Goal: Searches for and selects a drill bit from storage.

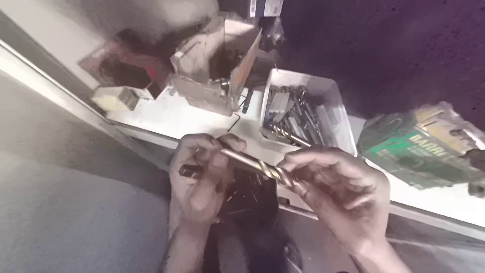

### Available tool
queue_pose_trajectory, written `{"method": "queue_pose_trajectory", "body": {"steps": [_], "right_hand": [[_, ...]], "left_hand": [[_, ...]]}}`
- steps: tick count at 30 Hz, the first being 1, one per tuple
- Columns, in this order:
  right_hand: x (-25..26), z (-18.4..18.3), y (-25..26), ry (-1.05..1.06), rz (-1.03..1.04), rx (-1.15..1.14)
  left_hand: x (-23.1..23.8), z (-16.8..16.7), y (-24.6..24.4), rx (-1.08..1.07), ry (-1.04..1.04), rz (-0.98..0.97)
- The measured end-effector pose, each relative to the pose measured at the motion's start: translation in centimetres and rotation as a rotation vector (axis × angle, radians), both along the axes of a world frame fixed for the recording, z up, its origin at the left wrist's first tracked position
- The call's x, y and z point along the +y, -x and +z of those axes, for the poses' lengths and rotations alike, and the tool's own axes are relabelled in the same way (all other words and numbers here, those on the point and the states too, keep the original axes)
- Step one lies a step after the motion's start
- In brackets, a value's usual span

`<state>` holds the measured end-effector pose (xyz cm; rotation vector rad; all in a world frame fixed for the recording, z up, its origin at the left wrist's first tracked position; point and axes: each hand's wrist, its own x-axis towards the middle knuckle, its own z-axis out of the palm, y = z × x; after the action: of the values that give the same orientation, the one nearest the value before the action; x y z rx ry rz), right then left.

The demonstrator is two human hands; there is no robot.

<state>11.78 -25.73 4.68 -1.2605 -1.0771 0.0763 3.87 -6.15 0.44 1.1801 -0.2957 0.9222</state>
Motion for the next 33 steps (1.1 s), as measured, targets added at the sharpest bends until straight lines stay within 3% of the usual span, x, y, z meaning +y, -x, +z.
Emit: {"method": "queue_pose_trajectory", "body": {"steps": [3,8,11,16,18,22,28,33], "right_hand": [[-0.1,0.0,-0.2,0.142,-0.039,-0.107],[0.0,-0.8,-1.5,0.289,-0.151,-0.298],[-0.2,-1.6,-2.6,0.370,-0.240,-0.352],[1.5,-4.2,-4.6,0.134,-0.236,-0.411],[1.6,-4.4,-4.3,0.174,-0.302,-0.472],[1.8,-5.5,-4.6,0.169,-0.333,-0.504],[1.3,-6.3,-4.9,0.263,-0.354,-0.492],[1.9,-5.6,-4.2,0.248,-0.428,-0.585]], "left_hand": [[2.0,0.3,0.7,0.054,-0.099,-0.140],[7.7,-0.4,3.2,0.429,-0.699,-0.303],[9.4,-2.2,2.5,0.714,-0.913,-0.311],[9.8,-5.9,-0.1,0.883,-1.106,-0.359],[9.0,-6.7,-0.7,0.967,-1.159,-0.373],[6.1,-9.8,-2.9,1.186,-1.042,-0.211],[4.3,-19.6,-6.4,1.198,-0.719,0.386],[3.8,-19.0,-7.0,1.249,-0.729,0.491]]}}
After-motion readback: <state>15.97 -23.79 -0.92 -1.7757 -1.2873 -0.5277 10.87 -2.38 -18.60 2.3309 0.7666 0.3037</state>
